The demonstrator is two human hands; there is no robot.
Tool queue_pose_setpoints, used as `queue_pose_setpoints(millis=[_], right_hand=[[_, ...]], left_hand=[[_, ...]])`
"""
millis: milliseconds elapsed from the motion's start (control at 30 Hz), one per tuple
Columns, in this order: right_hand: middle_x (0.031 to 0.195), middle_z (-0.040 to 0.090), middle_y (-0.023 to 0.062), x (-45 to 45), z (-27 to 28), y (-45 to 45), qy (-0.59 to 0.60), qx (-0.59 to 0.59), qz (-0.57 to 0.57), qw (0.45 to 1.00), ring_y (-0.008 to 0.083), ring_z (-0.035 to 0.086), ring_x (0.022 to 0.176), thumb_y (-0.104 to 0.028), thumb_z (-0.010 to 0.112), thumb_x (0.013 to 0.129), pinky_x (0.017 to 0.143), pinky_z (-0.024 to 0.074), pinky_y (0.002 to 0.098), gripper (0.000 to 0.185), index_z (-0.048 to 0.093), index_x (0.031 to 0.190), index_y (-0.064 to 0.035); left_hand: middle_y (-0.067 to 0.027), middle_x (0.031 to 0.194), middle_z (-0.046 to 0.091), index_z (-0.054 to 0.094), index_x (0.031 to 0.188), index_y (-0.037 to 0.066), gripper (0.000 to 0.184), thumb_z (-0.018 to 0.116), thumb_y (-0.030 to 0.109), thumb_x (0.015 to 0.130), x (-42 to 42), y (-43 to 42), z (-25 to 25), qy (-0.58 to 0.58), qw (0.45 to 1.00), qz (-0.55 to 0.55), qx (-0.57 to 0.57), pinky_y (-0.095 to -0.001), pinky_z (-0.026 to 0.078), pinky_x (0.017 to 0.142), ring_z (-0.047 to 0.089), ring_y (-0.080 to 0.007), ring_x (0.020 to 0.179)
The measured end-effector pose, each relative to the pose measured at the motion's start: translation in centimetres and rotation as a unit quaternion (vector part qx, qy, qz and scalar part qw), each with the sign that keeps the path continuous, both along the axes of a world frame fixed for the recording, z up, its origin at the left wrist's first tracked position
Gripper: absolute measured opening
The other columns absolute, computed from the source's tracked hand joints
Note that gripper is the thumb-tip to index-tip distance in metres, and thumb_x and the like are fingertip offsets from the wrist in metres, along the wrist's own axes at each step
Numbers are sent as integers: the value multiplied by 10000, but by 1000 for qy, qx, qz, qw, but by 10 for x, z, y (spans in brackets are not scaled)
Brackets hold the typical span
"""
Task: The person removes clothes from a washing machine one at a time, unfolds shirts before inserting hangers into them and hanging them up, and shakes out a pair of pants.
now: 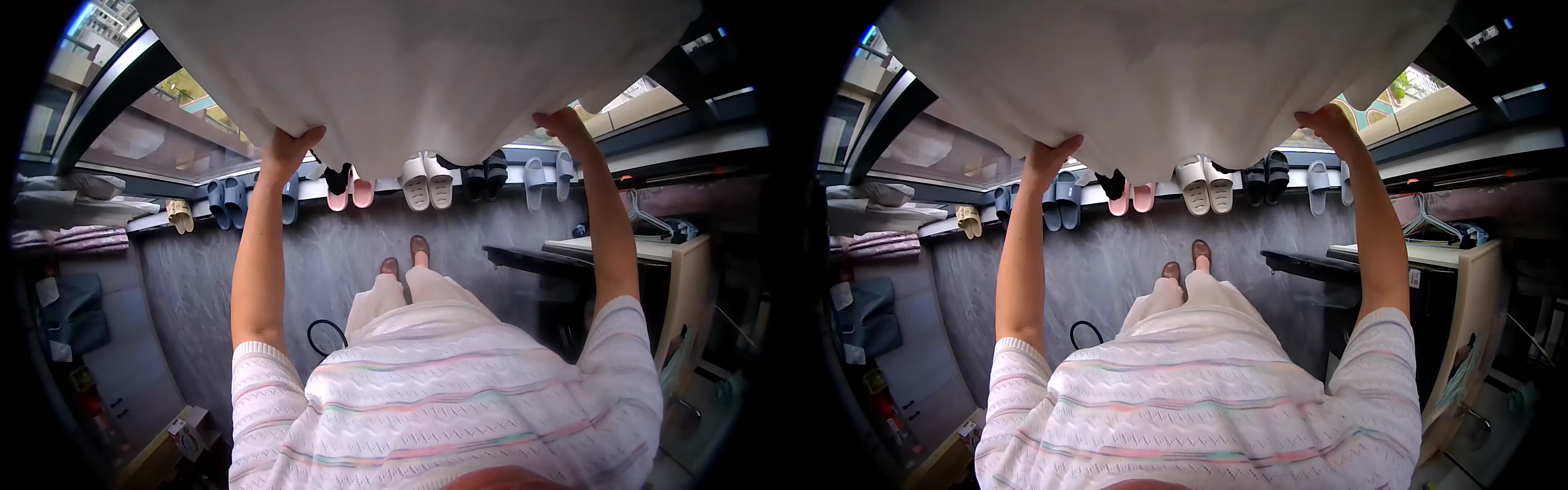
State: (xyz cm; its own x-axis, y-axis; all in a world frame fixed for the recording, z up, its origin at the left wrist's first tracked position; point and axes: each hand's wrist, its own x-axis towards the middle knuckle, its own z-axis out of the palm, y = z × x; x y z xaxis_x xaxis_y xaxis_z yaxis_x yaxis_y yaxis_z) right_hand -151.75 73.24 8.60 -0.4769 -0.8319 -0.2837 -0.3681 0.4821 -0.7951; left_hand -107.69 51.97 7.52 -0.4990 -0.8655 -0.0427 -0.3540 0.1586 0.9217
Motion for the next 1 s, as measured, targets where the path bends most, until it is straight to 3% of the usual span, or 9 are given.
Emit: queue_pose_setpoints(millis=[167,333,567,700,767,800,833,900,1000], right_hand=[[761,615,-23,-9,-13,34,-58,-73,-71,993,57,500,612,-313,648,761,606,395,239,225,628,825,-98],[702,563,-36,-10,-26,34,-42,-80,-109,990,34,410,561,-328,707,713,514,336,183,286,611,831,-86],[722,583,-31,-8,-25,32,-45,-142,-176,973,25,425,583,-287,712,711,521,336,189,264,619,829,-69],[704,606,-9,-25,-42,41,41,-179,-201,962,66,515,605,-249,695,718,556,412,216,235,631,814,-45],[791,657,65,-7,-42,49,203,-164,-193,946,180,625,747,-302,622,725,717,474,294,256,659,831,-72],[816,652,79,16,-38,56,242,-196,-172,935,215,620,777,-281,597,731,733,471,310,234,659,826,-75],[822,644,97,47,-36,68,189,-192,-171,948,237,611,800,-274,585,735,740,469,309,234,647,835,-72],[798,631,113,115,-31,111,93,-165,-52,981,212,613,751,-196,584,751,696,469,291,187,625,858,-48],[761,633,90,185,-84,216,-115,-47,102,987,196,605,708,-191,576,756,661,462,297,175,623,845,-48]], left_hand=[[-43,866,617,586,968,-24,236,647,65,758,32,0,-15,123,987,73,76,-258,442,681,557,-119,743],[-16,790,629,646,889,9,128,628,71,779,47,-20,-45,58,994,44,79,-230,426,666,550,-86,717],[34,693,582,655,834,34,107,657,110,758,53,-44,-58,-11,997,65,43,-210,359,566,473,-47,618],[67,600,506,642,773,83,124,675,200,749,50,-51,-62,6,997,77,26,-201,314,522,396,-34,543],[64,720,557,624,858,107,167,655,243,765,51,-54,-72,-42,994,93,26,-228,351,595,462,-53,646],[36,892,594,590,941,134,222,636,277,778,51,-51,-75,-33,995,84,46,-271,377,666,530,-90,829],[10,958,579,547,1042,134,323,634,294,775,54,-54,-86,-65,991,106,58,-298,382,713,525,-131,889],[7,799,563,512,1156,145,448,658,265,751,41,-22,-96,-4,971,222,88,-284,406,683,510,-113,776],[-1,767,540,534,1124,93,416,646,207,741,43,20,-159,-132,962,173,166,-228,394,516,504,-96,656]])
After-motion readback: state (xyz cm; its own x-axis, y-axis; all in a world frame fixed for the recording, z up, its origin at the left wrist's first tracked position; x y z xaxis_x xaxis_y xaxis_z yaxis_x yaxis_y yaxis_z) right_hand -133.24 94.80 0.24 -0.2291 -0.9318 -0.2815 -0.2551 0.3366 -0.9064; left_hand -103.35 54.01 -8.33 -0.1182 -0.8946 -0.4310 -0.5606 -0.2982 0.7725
